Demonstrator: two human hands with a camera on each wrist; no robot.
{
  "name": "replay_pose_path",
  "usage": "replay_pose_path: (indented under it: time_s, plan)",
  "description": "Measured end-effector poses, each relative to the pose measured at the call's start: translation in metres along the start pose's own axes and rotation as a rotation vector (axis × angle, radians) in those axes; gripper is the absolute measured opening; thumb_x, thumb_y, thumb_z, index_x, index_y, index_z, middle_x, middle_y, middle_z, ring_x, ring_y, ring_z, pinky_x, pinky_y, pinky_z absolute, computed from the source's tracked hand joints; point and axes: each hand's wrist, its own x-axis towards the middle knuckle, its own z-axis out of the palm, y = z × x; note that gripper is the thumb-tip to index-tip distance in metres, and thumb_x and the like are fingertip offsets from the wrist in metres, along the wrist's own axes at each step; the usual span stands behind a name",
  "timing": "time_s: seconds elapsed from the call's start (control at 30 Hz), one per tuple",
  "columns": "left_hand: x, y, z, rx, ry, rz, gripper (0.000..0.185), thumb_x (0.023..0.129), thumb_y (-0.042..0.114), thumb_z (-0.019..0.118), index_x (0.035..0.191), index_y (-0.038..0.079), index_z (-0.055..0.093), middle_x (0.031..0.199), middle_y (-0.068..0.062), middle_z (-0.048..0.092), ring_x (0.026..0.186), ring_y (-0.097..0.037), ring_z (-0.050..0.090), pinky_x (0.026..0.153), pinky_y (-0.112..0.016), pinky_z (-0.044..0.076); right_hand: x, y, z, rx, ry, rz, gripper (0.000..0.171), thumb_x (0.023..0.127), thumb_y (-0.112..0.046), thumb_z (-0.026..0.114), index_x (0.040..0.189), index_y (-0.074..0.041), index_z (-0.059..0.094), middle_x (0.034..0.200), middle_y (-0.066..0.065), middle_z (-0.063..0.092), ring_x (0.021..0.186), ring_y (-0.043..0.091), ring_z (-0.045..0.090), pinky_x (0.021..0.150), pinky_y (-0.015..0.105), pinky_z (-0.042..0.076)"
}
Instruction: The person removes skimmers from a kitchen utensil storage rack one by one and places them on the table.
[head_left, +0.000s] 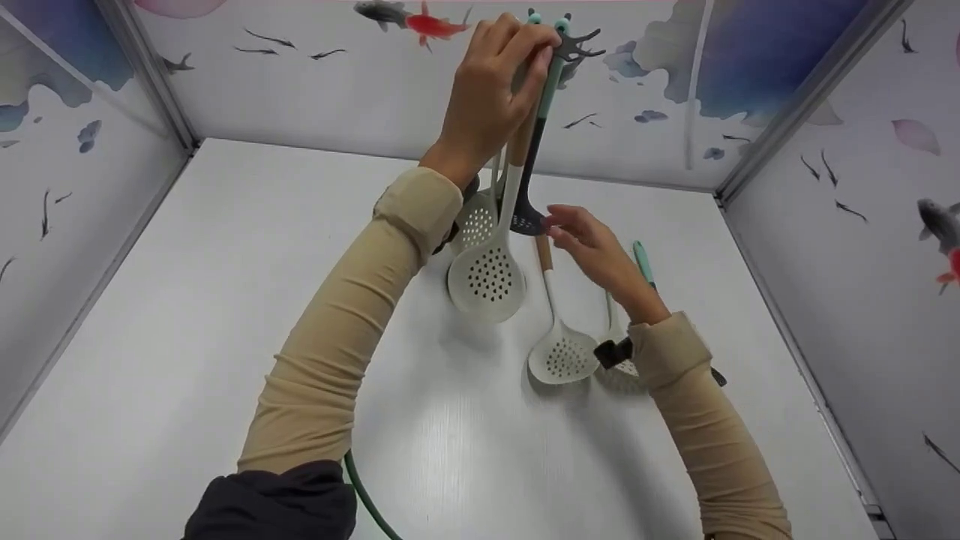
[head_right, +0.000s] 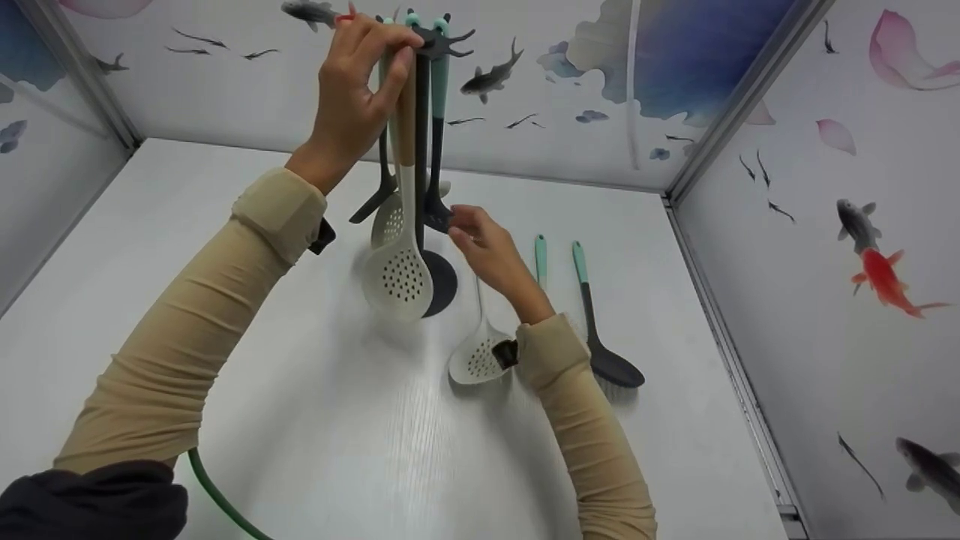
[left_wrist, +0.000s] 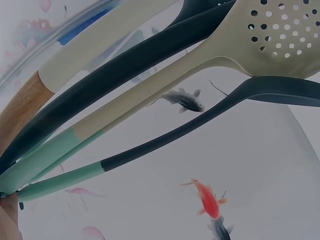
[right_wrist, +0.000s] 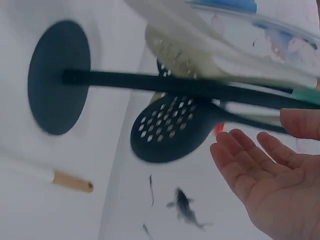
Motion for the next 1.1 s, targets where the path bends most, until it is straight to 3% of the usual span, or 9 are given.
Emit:
replay_pose_path:
  time_s: [0.2,0.37,0.6,0.8,1.1]
  plan:
    - [-0.002,-0.002,-0.001,0.006,0.007,0.019,0.033,0.098,0.031,0.042,0.114,0.012,0.062,0.100,-0.009,0.057,0.101,-0.018,0.047,0.091,-0.013,0.039,0.010,-0.021,0.034,0.151,-0.078,-0.044,0.053,0.099,-0.021,0.043,0.145,-0.005,0.023,0.144,0.016,0.037,0.135,0.027,0.035,0.110,0.043,0.030]
    - [-0.002,-0.002,-0.003,0.006,0.012,0.028,0.032,0.098,0.031,0.042,0.114,0.011,0.063,0.098,-0.011,0.056,0.098,-0.018,0.047,0.089,-0.013,0.040,0.014,-0.023,0.050,0.299,-0.060,-0.029,0.048,0.098,-0.017,0.046,0.141,-0.003,0.030,0.140,0.017,0.040,0.128,0.023,0.042,0.106,0.042,0.035]
    - [-0.002,-0.001,-0.004,0.011,0.002,0.035,0.034,0.099,0.032,0.041,0.115,0.011,0.062,0.099,-0.011,0.056,0.098,-0.019,0.047,0.088,-0.014,0.041,0.011,-0.023,0.059,0.252,0.048,-0.094,0.032,0.095,-0.009,0.048,0.125,0.003,0.043,0.117,0.027,0.051,0.102,0.020,0.055,0.089,0.035,0.049]
    - [-0.002,-0.002,-0.003,0.017,0.004,0.049,0.033,0.098,0.030,0.041,0.115,0.011,0.061,0.099,-0.011,0.056,0.099,-0.019,0.048,0.089,-0.014,0.041,0.002,-0.022,0.060,0.203,0.098,-0.133,0.030,0.095,-0.007,0.048,0.124,0.002,0.046,0.113,0.022,0.055,0.098,0.019,0.056,0.084,0.030,0.051]
    - [-0.002,-0.002,-0.004,0.007,0.018,0.056,0.031,0.099,0.027,0.040,0.117,0.010,0.058,0.100,-0.010,0.057,0.101,-0.017,0.049,0.090,-0.013,0.040,-0.005,-0.029,0.053,0.185,0.080,-0.173,0.030,0.095,-0.009,0.048,0.122,0.005,0.046,0.108,0.021,0.055,0.094,0.018,0.055,0.081,0.028,0.050]
